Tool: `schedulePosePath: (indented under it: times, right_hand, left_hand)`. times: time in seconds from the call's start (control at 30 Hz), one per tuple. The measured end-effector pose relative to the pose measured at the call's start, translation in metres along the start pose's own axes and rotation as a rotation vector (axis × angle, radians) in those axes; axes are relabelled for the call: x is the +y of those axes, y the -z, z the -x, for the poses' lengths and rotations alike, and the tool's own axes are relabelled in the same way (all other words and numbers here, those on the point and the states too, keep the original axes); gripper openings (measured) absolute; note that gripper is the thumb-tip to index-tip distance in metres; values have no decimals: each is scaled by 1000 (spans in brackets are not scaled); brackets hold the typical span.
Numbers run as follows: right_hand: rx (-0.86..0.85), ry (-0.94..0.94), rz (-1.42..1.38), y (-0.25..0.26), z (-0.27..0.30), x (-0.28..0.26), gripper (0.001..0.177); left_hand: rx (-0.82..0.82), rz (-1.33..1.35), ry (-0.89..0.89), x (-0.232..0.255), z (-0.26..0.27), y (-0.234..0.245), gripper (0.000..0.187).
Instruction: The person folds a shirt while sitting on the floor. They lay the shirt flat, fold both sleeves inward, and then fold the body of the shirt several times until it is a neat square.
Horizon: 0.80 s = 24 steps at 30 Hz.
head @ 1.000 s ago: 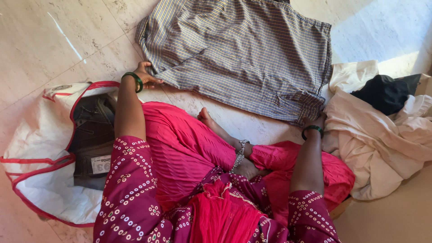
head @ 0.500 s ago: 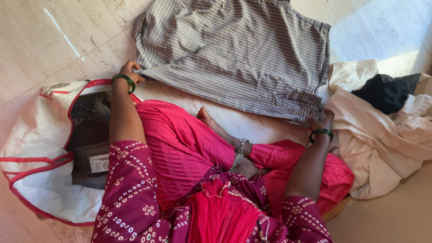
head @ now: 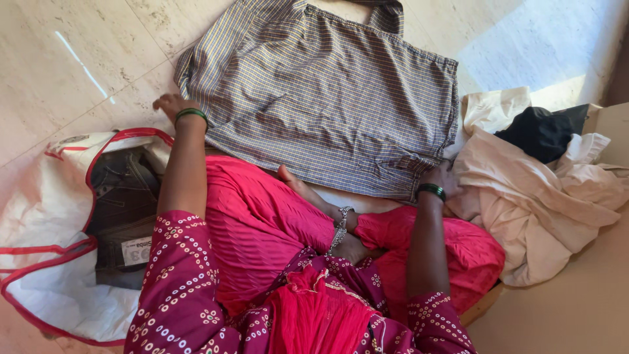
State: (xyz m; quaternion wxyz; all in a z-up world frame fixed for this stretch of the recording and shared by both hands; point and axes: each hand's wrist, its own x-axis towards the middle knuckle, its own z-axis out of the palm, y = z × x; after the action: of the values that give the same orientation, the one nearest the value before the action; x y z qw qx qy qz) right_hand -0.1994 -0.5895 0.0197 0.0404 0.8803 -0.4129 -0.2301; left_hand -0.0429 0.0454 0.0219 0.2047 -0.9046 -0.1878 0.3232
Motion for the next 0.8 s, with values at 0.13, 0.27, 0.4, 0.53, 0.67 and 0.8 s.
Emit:
schedulePosePath:
  times: [0.13,0.27,0.4,0.53,0.67,0.8]
  right_hand:
    - [326,597,-245,-15,2,-39,77]
    - [282,701,-156,-48,-14,-56,81]
    - [57,597,-182,-60,-27,-50,86]
    - [-20,565,-155,-56,-27,-52,87]
    - [18,459,-195,-37,-19,-58,76]
    - [251,406,-513,-23,-58,-54,47]
  left_hand:
    - [360,141,-338,55,24,14,80]
    - [149,162,-524,90,50,25,127]
    - [-95,214,-347,59,39,14,151]
    - [-169,275,-289,66,18,1,157]
    - [-189,163,-324,78,-5,-9,152]
    - [-219,310,-341,69,-7,-10,130]
